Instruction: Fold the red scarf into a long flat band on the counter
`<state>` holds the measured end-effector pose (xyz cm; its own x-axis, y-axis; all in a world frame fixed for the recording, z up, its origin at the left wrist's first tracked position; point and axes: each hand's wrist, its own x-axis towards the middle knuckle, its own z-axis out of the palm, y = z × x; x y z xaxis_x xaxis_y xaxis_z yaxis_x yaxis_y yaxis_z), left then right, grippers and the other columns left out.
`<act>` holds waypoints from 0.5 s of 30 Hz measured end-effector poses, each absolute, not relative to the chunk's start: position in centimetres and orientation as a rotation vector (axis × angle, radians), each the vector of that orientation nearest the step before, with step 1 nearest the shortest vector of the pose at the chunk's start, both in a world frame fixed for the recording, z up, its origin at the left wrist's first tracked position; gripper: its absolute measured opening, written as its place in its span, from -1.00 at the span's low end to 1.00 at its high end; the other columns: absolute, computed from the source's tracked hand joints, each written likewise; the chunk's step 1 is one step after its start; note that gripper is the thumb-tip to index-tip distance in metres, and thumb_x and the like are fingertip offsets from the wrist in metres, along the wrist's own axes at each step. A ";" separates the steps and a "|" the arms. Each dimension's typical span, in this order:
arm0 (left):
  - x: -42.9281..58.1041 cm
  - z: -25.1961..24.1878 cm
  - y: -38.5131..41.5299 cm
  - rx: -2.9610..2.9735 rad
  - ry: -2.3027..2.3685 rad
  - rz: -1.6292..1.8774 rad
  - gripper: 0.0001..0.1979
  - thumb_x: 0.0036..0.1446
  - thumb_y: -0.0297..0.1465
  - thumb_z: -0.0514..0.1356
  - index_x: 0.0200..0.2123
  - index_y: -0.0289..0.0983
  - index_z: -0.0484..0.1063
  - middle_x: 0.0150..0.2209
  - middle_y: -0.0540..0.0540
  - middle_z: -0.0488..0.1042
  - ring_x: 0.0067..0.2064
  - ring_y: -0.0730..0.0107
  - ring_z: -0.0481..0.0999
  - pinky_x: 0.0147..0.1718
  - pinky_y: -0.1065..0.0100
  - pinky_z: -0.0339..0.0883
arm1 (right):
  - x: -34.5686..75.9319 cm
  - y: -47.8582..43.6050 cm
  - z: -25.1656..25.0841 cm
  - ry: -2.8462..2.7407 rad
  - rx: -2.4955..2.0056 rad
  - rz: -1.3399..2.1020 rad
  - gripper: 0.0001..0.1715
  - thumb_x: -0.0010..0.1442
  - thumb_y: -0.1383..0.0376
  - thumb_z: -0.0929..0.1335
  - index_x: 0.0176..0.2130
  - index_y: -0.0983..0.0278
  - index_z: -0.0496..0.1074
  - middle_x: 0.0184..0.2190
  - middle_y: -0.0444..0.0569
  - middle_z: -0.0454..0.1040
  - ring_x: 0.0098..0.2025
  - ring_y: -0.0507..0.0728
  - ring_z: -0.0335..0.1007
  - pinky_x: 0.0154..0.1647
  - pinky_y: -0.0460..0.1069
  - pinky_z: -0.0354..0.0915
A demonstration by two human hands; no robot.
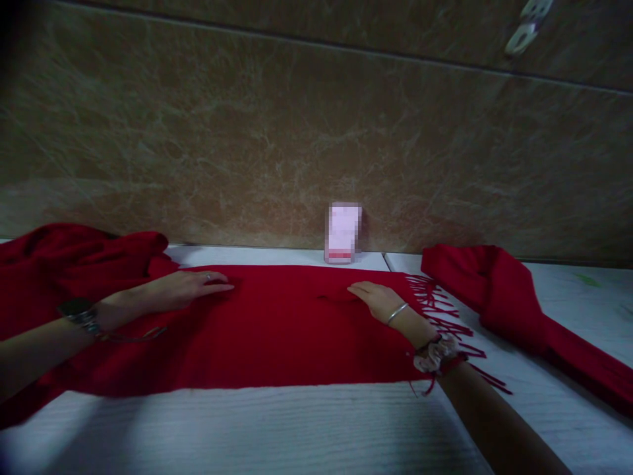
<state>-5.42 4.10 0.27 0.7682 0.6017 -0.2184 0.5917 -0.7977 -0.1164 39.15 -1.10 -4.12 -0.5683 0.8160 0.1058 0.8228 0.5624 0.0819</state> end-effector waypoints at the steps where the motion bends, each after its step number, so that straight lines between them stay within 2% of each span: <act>1: -5.5 0.5 4.1 -2.891 -1.056 0.374 -0.31 -0.03 -0.78 -0.14 0.13 -0.15 0.20 0.07 -0.10 0.30 -0.03 0.36 0.40 -0.16 0.47 0.28 | 39.3 -1.1 -4.2 -2.698 -1.459 -0.196 -0.39 -0.03 0.57 0.14 -0.01 0.29 0.38 -0.03 0.06 0.43 -0.01 0.12 0.36 -0.01 0.06 0.33; 5: -6.5 2.4 4.0 -2.926 -1.225 0.253 -0.53 0.12 -0.68 -0.15 -0.01 -0.31 0.35 -0.08 -0.14 0.41 -0.15 0.43 0.42 -0.16 0.48 0.24 | 40.6 -1.4 -4.0 -2.564 -1.560 -0.218 -0.48 0.04 0.51 0.13 -0.11 0.24 0.44 -0.13 -0.01 0.51 -0.11 0.11 0.43 -0.08 0.05 0.38; 8: -7.4 4.5 3.7 -2.986 -1.259 0.218 -0.61 0.18 -0.62 -0.16 -0.12 -0.39 0.41 -0.16 -0.15 0.44 -0.17 0.43 0.39 -0.12 0.44 0.20 | 41.8 -2.3 -2.6 -2.446 -1.577 -0.225 -0.52 0.10 0.45 0.12 -0.12 0.16 0.45 -0.18 -0.10 0.53 -0.15 0.12 0.46 -0.11 0.07 0.41; 12: -8.4 6.1 2.5 -3.047 -1.296 0.318 -0.65 0.13 -0.60 -0.10 -0.18 -0.36 0.43 -0.18 -0.12 0.46 -0.18 0.42 0.40 -0.13 0.43 0.20 | 42.9 -4.5 -0.6 -2.402 -1.565 -0.141 -0.59 0.15 0.37 0.14 -0.13 0.16 0.46 -0.18 -0.09 0.53 -0.16 0.16 0.46 -0.11 0.10 0.40; 15: -9.5 4.3 0.8 -3.159 -1.275 0.472 -0.64 0.07 -0.63 -0.09 -0.23 -0.31 0.46 -0.23 -0.06 0.50 -0.23 0.47 0.43 -0.19 0.50 0.22 | 43.0 -6.5 -0.7 -2.533 -1.444 0.030 -0.63 0.15 0.35 0.16 -0.18 0.22 0.48 -0.18 -0.04 0.53 -0.15 0.16 0.46 -0.11 0.07 0.41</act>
